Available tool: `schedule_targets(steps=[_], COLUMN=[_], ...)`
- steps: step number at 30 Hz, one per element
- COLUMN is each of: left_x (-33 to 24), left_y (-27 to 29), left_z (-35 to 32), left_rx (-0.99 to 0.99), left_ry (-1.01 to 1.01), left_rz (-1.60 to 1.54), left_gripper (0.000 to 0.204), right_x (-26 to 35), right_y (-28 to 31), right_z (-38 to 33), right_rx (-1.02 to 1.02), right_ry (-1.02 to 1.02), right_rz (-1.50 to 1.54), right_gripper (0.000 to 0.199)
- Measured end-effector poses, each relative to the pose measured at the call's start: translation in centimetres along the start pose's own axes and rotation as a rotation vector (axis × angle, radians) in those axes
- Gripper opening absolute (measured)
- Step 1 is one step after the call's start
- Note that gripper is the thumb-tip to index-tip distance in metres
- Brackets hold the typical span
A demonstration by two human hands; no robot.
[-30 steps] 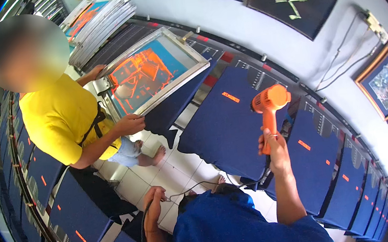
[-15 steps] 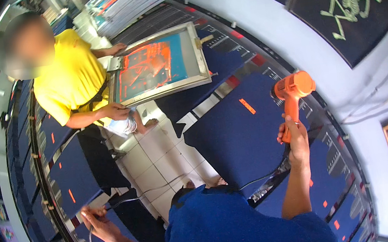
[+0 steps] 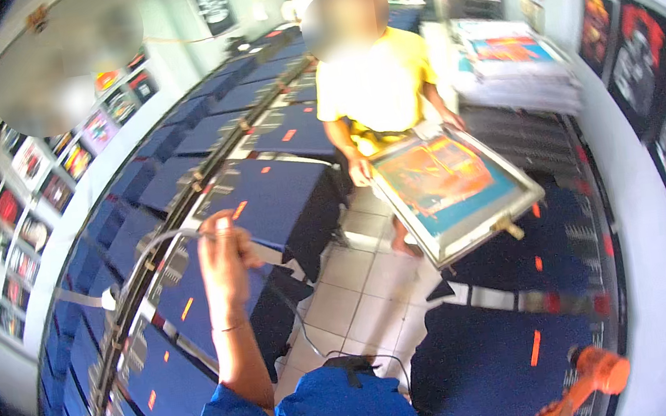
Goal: The person uses a heat gun to dry ink on t-shirts mounted on printing pallets in a workshop.
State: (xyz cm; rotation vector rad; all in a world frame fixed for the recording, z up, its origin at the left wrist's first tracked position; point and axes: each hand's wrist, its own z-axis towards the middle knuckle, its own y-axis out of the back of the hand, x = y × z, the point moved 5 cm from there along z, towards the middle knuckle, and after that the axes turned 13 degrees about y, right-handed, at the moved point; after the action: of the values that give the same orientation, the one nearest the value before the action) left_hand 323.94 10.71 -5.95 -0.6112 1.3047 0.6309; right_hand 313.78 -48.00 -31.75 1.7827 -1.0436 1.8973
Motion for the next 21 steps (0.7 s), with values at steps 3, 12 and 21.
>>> schedule_targets(steps=[3, 12, 21], left_x=[-1.3, -9.0, -17.2], left_y=[2.1, -7.9, -26.6], left_z=[0.2, -2.3, -5.0], left_rx=[-0.249, 0.470, 0.981], left_ry=[-0.220, -0.346, -0.626], left_rz=[-0.413, -0.519, -0.318], left_gripper=[0.022, 0.037, 0.040], right_x=[-1.6, -0.6, 0.1], right_y=[1.5, -5.3, -8.3], right_z=[1.3, -0.1, -7.4], right_rx=[0.093, 0.137, 0.052], right_ry=[0.003, -0.071, -0.074], right_rz=[-0.005, 0.199, 0.276], right_gripper=[0.038, 0.041, 0.041])
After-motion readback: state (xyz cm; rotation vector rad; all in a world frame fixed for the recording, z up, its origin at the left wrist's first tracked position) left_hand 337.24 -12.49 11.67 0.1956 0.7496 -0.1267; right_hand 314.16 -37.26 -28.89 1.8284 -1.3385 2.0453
